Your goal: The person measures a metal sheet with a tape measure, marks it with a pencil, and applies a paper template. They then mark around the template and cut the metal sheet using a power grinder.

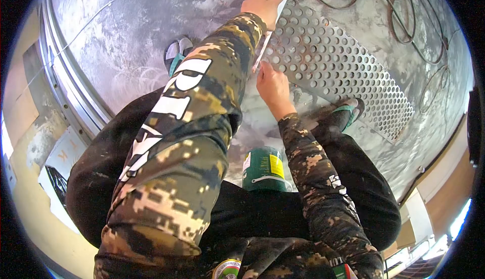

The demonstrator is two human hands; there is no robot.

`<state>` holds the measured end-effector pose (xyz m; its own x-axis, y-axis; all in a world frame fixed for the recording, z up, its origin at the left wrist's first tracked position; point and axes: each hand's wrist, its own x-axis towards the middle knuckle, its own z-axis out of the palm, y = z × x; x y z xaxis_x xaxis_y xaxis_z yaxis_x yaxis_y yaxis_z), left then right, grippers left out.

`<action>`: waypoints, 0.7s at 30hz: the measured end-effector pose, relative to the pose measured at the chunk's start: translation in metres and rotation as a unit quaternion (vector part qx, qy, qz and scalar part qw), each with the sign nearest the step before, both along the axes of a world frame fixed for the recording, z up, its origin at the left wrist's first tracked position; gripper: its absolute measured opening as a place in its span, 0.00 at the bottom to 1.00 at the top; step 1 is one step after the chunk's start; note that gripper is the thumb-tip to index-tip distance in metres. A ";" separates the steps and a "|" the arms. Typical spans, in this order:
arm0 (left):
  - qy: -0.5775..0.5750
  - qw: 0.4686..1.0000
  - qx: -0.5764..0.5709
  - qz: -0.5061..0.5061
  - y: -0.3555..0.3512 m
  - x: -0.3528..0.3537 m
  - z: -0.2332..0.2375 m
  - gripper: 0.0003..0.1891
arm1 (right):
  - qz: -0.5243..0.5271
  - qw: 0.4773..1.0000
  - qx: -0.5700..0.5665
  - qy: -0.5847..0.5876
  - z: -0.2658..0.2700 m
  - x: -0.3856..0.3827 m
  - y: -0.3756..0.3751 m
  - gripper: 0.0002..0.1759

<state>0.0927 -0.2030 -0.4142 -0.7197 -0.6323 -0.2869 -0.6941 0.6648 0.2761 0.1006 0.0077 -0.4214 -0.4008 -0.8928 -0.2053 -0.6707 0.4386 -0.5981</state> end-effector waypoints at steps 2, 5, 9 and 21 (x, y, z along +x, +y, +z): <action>-0.003 1.000 0.001 0.002 0.000 -0.001 0.001 0.45 | 0.010 1.000 -0.001 0.017 0.001 0.009 0.008 0.07; -0.018 1.000 -0.014 -0.002 0.000 -0.004 -0.003 0.45 | 0.050 0.997 0.063 -0.010 0.007 0.011 0.014 0.04; -0.029 1.000 -0.002 -0.007 0.000 -0.004 -0.001 0.45 | -0.029 0.999 0.031 -0.028 0.028 -0.010 -0.011 0.07; 0.035 0.999 -0.020 0.002 0.001 -0.001 -0.015 0.26 | -0.153 0.981 -0.116 0.026 -0.015 -0.105 -0.108 0.14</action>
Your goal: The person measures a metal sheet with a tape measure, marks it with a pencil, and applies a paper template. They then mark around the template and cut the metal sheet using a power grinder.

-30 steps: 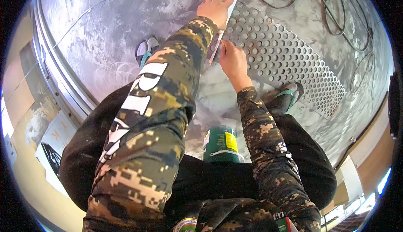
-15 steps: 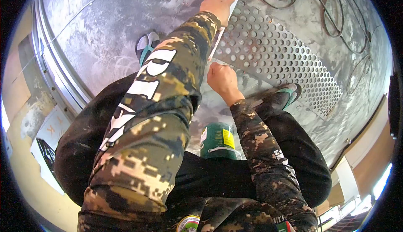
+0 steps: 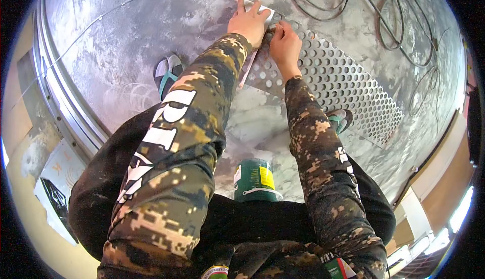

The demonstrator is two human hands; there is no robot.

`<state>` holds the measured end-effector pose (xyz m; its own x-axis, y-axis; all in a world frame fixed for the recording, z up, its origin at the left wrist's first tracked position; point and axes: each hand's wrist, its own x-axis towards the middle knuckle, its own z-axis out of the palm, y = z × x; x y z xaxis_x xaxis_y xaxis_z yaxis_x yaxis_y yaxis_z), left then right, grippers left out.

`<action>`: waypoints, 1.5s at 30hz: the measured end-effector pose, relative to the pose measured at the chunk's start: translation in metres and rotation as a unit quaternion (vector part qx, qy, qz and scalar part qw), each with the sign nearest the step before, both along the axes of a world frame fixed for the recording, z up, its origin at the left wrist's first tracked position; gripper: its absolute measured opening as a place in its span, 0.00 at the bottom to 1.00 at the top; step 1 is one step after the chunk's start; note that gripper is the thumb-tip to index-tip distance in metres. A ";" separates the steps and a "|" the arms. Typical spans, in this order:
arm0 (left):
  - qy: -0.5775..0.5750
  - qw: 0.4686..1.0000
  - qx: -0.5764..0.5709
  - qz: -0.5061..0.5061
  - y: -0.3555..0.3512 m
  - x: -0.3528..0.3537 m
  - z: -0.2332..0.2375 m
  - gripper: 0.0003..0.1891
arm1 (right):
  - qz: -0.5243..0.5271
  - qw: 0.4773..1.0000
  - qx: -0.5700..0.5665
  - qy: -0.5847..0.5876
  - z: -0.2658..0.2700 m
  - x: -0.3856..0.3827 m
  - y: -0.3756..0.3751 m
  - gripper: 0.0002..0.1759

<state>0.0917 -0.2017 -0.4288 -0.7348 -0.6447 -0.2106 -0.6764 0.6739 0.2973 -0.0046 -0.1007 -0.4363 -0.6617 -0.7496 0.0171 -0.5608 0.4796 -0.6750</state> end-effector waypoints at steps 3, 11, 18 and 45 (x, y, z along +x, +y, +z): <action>-0.007 1.000 0.012 -0.004 0.000 -0.001 0.003 0.35 | -0.017 0.999 -0.032 -0.009 -0.006 -0.003 -0.006 0.15; -0.016 1.000 0.018 -0.005 -0.001 -0.002 0.005 0.36 | 0.002 0.998 -0.058 -0.040 -0.010 -0.009 -0.016 0.15; -0.024 0.999 0.025 -0.004 -0.001 -0.003 0.008 0.36 | 0.031 0.998 -0.006 -0.049 -0.004 -0.019 -0.018 0.16; -0.022 0.999 0.013 -0.019 -0.003 -0.003 0.012 0.46 | 0.171 0.960 0.178 -0.130 0.027 0.106 0.118 0.13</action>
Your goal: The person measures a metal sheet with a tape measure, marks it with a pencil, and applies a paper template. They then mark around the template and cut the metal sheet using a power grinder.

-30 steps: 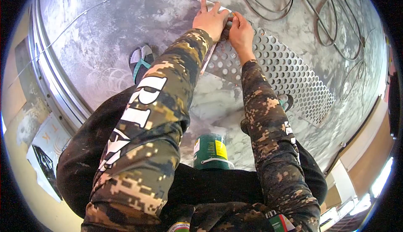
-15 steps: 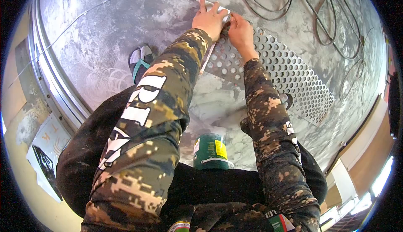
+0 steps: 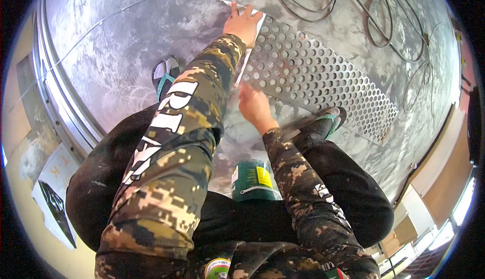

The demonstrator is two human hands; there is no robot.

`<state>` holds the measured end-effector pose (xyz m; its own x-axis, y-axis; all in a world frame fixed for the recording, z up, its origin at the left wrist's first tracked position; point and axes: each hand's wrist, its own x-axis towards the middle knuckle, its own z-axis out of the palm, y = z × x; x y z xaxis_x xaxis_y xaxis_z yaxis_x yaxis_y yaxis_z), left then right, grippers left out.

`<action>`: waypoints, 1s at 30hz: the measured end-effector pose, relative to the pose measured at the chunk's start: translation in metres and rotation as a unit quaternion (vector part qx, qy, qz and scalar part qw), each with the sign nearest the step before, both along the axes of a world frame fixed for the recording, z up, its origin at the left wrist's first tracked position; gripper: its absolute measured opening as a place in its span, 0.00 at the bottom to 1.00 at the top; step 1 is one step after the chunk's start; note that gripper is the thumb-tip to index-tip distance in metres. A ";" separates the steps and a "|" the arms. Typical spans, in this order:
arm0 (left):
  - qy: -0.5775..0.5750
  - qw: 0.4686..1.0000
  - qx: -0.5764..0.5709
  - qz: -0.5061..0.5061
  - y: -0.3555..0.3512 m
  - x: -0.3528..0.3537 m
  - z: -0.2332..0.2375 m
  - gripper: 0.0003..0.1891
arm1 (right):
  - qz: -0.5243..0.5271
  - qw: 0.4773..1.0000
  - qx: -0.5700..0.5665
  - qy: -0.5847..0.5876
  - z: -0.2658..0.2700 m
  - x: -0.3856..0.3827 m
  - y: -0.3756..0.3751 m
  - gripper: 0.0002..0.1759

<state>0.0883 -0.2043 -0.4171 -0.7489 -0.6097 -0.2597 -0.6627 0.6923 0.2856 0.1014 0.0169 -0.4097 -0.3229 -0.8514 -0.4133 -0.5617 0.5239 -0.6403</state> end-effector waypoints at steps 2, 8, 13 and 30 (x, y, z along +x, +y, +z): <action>0.002 1.000 0.007 0.000 -0.001 0.001 0.003 0.46 | 0.013 1.000 0.014 -0.011 -0.001 0.008 0.012 0.16; -0.010 1.000 0.016 -0.009 -0.002 -0.002 0.002 0.46 | 0.153 0.985 0.075 -0.041 0.037 -0.032 0.033 0.16; 0.007 0.996 0.017 -0.087 -0.016 0.012 -0.012 0.58 | 0.312 0.925 0.138 0.164 0.144 -0.138 0.042 0.14; -0.030 0.994 0.104 -0.032 0.123 0.097 0.020 0.60 | 0.033 0.976 -0.034 0.212 0.402 -0.181 0.159 0.09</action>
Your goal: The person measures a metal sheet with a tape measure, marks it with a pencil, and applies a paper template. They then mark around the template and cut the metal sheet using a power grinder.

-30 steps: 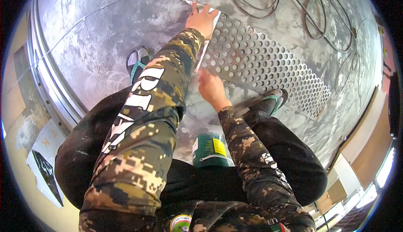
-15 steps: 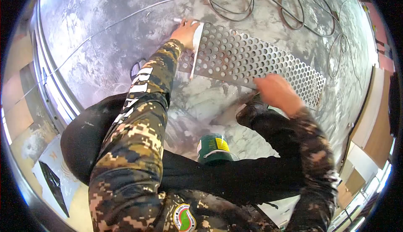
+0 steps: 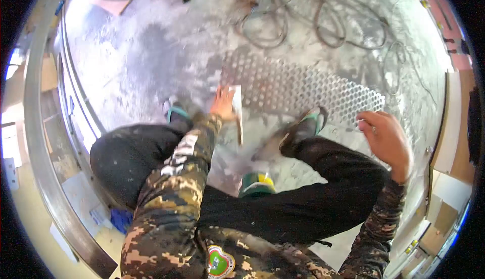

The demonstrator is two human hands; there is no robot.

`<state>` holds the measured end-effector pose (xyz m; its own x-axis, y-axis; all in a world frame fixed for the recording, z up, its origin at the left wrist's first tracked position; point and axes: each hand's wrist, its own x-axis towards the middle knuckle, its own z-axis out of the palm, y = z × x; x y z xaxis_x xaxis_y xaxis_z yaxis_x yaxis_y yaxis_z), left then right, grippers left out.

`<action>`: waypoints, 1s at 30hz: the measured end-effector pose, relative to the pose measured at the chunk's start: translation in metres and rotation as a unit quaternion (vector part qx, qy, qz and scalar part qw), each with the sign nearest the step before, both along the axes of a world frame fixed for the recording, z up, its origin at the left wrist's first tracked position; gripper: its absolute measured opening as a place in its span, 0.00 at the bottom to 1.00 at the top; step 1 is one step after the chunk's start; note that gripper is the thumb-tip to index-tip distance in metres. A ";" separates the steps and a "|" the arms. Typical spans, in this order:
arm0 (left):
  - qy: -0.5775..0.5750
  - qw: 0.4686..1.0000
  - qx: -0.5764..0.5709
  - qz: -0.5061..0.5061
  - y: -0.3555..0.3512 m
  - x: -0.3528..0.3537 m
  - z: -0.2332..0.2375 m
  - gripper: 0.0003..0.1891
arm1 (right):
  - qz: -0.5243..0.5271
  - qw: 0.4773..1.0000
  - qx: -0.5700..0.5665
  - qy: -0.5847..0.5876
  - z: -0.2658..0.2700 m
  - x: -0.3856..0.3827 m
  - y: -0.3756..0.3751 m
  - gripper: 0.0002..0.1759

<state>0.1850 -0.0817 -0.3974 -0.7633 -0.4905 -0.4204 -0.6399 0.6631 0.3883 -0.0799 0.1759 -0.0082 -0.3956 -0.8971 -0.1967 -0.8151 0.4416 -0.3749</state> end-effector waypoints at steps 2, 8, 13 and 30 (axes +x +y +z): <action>-0.040 0.999 -0.001 -0.031 0.019 0.002 -0.011 0.66 | 0.043 0.995 0.066 0.058 -0.002 -0.009 0.008 0.10; -0.063 0.996 0.031 -0.061 0.060 0.006 0.002 0.59 | 0.333 0.936 0.019 -0.113 -0.002 0.035 -0.009 0.04; -0.078 0.993 0.054 -0.074 0.073 0.015 -0.002 0.56 | 0.471 0.783 -0.208 -0.350 0.001 0.128 -0.012 0.20; -0.089 0.993 0.031 -0.072 0.103 0.024 0.019 0.41 | 0.567 0.608 -0.104 -0.546 0.043 0.173 0.014 0.21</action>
